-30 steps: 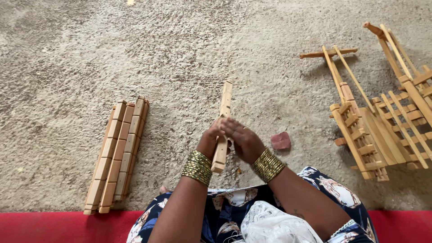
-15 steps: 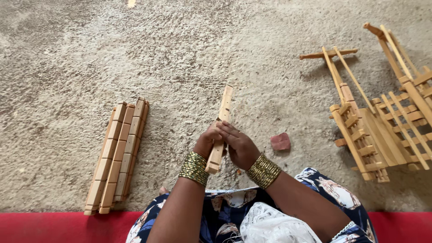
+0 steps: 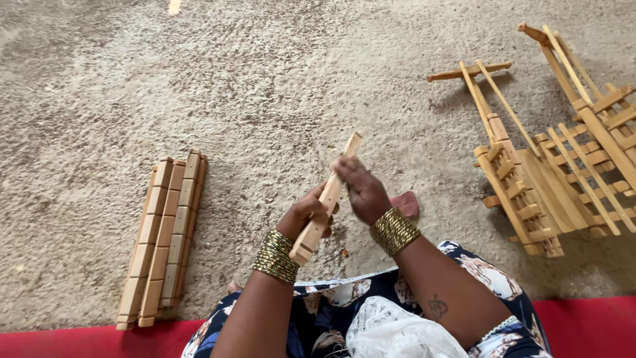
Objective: The person sits on a red mat and smooths a small wooden piece with a sanding block. They rotate the piece to sand different sides and then place it with other finished pieces. The person repeats this process with another wooden piece.
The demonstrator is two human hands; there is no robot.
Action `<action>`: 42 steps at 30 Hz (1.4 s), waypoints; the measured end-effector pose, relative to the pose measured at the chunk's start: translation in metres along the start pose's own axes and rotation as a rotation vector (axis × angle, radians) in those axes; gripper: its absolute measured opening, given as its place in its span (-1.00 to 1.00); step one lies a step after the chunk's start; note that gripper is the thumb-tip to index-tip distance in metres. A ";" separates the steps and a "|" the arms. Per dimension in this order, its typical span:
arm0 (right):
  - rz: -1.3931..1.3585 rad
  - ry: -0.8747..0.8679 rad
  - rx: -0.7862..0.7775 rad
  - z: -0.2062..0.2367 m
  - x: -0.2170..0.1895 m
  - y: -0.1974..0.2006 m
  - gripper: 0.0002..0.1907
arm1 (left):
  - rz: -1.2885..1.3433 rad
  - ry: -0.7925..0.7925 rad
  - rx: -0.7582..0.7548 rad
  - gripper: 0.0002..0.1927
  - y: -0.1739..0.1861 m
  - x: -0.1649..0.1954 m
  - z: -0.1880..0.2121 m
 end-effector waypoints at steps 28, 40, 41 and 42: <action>0.163 0.261 -0.255 0.014 -0.022 -0.028 -0.45 | -0.097 0.057 0.018 -0.13 0.023 -0.004 -0.007; 0.132 -0.073 -0.085 -0.001 0.014 0.005 -0.48 | -0.156 0.132 0.014 -0.09 0.006 -0.001 0.004; 0.161 -0.063 -0.097 -0.001 0.013 0.004 -0.51 | -0.115 0.123 -0.007 -0.09 0.005 0.000 0.005; 0.189 -0.053 -0.110 -0.001 0.012 0.002 -0.55 | -0.073 0.115 -0.027 -0.09 0.005 -0.001 0.007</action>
Point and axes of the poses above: each hand's wrist, its own z-axis away from the middle knuckle, its own y-axis out of the back of the hand, x = y × z, the point moved 6 cm from there along -z, towards the middle knuckle, and after that the axes turned 9 degrees about -z, right-handed, at the moved point
